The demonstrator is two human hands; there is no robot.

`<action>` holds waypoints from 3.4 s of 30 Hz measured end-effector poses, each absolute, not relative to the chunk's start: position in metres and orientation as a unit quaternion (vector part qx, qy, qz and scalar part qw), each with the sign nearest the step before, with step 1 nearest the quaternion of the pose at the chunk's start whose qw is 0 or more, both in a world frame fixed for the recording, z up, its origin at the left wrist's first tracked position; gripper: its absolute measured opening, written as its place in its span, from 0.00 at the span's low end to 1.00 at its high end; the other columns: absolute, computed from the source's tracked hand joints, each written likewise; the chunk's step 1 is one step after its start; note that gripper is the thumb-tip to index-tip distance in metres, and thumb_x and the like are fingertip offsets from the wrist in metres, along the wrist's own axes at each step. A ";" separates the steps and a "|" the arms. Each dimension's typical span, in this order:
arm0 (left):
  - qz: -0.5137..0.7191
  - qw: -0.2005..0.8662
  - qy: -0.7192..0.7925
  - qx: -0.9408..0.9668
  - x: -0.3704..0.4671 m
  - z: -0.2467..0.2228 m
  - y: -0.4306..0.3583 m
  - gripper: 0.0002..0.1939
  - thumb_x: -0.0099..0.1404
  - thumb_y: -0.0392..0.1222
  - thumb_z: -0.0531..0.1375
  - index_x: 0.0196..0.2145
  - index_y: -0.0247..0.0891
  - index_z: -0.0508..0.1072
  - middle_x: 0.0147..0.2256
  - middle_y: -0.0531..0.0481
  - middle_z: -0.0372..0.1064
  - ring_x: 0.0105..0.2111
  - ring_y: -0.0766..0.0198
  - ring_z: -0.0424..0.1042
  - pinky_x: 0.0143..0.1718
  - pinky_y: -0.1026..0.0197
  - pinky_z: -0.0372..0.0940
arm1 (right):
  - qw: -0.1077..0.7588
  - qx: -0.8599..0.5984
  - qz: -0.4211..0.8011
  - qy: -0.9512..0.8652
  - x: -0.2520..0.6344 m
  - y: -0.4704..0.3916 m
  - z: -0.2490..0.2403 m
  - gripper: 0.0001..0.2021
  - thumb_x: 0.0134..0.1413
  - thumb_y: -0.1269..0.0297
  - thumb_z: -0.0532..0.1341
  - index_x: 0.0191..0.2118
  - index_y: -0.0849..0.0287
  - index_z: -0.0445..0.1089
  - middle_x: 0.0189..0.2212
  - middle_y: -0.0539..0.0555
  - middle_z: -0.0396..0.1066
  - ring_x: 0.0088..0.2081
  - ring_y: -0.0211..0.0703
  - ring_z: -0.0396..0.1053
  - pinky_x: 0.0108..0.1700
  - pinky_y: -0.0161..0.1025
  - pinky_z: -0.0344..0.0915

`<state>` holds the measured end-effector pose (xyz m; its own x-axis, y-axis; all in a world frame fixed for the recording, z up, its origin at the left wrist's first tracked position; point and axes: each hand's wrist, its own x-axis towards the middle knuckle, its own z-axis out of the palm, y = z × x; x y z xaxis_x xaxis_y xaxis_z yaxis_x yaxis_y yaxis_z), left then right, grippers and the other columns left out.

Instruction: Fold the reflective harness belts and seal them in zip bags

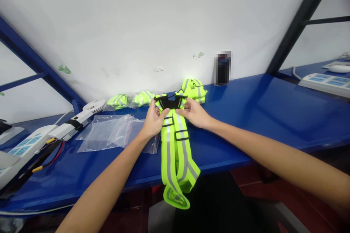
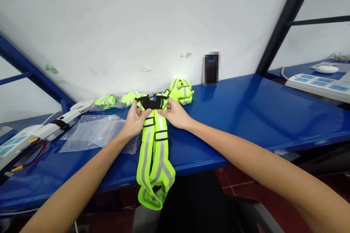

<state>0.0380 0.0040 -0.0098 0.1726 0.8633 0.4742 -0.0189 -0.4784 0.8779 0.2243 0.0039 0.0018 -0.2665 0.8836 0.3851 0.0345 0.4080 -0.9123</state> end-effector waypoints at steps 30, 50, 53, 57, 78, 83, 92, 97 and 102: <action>0.600 0.262 0.375 0.656 0.040 -0.010 -0.005 0.26 0.58 0.51 0.68 0.50 0.43 0.65 0.38 0.47 0.69 0.44 0.53 0.72 0.46 0.56 0.66 | 0.490 -0.323 0.413 -0.696 0.221 0.000 -0.003 0.19 0.52 0.62 0.66 0.48 0.60 0.66 0.44 0.57 0.72 0.45 0.51 0.69 0.47 0.48 0.68; 0.615 0.316 0.337 0.640 0.038 -0.006 0.003 0.16 0.56 0.43 0.67 0.37 0.41 0.65 0.36 0.53 0.65 0.37 0.64 0.68 0.41 0.62 0.64 | 0.462 -0.242 0.686 -0.507 0.225 -0.006 0.018 0.16 0.61 0.58 0.58 0.50 0.56 0.73 0.49 0.56 0.74 0.50 0.48 0.72 0.53 0.49 0.70; 0.591 0.398 0.334 0.616 0.039 -0.006 -0.001 0.15 0.56 0.40 0.66 0.39 0.42 0.64 0.33 0.55 0.64 0.33 0.66 0.67 0.36 0.64 0.63 | 0.474 -0.245 0.683 -0.499 0.224 -0.002 0.013 0.14 0.56 0.62 0.62 0.47 0.58 0.75 0.44 0.56 0.77 0.46 0.48 0.74 0.54 0.50 0.69; 0.551 0.480 0.330 0.598 0.036 -0.004 -0.004 0.24 0.52 0.37 0.67 0.44 0.45 0.63 0.31 0.58 0.65 0.28 0.67 0.68 0.32 0.65 0.63 | 0.484 -0.241 0.675 -0.502 0.224 0.003 0.007 0.16 0.46 0.67 0.66 0.45 0.59 0.76 0.41 0.55 0.78 0.43 0.46 0.74 0.55 0.50 0.68; 0.582 0.446 0.350 0.583 0.029 -0.003 0.006 0.26 0.48 0.42 0.73 0.45 0.35 0.76 0.46 0.43 0.77 0.47 0.52 0.76 0.48 0.53 0.70 | 0.474 -0.305 0.475 -0.676 0.232 0.004 0.012 0.20 0.54 0.64 0.65 0.53 0.61 0.71 0.50 0.58 0.75 0.53 0.54 0.72 0.58 0.55 0.67; 0.591 0.409 0.352 0.600 0.031 0.001 0.004 0.25 0.47 0.40 0.73 0.44 0.35 0.76 0.44 0.45 0.78 0.44 0.54 0.76 0.44 0.56 0.71 | 0.453 -0.290 0.481 -0.693 0.229 0.000 0.009 0.21 0.55 0.68 0.63 0.56 0.58 0.66 0.53 0.58 0.73 0.50 0.52 0.73 0.53 0.53 0.71; 0.594 0.387 0.357 0.608 0.032 0.002 0.002 0.21 0.48 0.40 0.73 0.40 0.36 0.77 0.40 0.48 0.77 0.42 0.57 0.76 0.46 0.56 0.71 | 0.470 -0.286 0.518 -0.655 0.225 0.001 0.003 0.19 0.52 0.68 0.65 0.51 0.58 0.67 0.53 0.57 0.73 0.55 0.54 0.71 0.56 0.54 0.69; 0.593 0.381 0.350 0.617 0.033 -0.003 0.005 0.22 0.50 0.41 0.71 0.44 0.36 0.75 0.45 0.45 0.76 0.46 0.55 0.75 0.47 0.55 0.71 | 0.471 -0.282 0.524 -0.651 0.225 -0.001 0.005 0.20 0.53 0.68 0.65 0.51 0.56 0.65 0.55 0.57 0.71 0.55 0.53 0.70 0.57 0.53 0.68; 0.590 0.366 0.354 0.627 0.036 -0.008 0.005 0.25 0.55 0.43 0.69 0.49 0.36 0.71 0.47 0.42 0.76 0.46 0.53 0.76 0.43 0.56 0.72 | 0.473 -0.293 0.554 -0.618 0.224 -0.003 0.007 0.20 0.52 0.70 0.65 0.51 0.56 0.65 0.51 0.56 0.73 0.51 0.51 0.73 0.56 0.53 0.69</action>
<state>0.0359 0.0045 -0.0079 0.0537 0.8755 0.4803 0.0109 -0.4815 0.8764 0.2243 -0.0028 0.0066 -0.3797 0.8877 0.2605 -0.1625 0.2133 -0.9634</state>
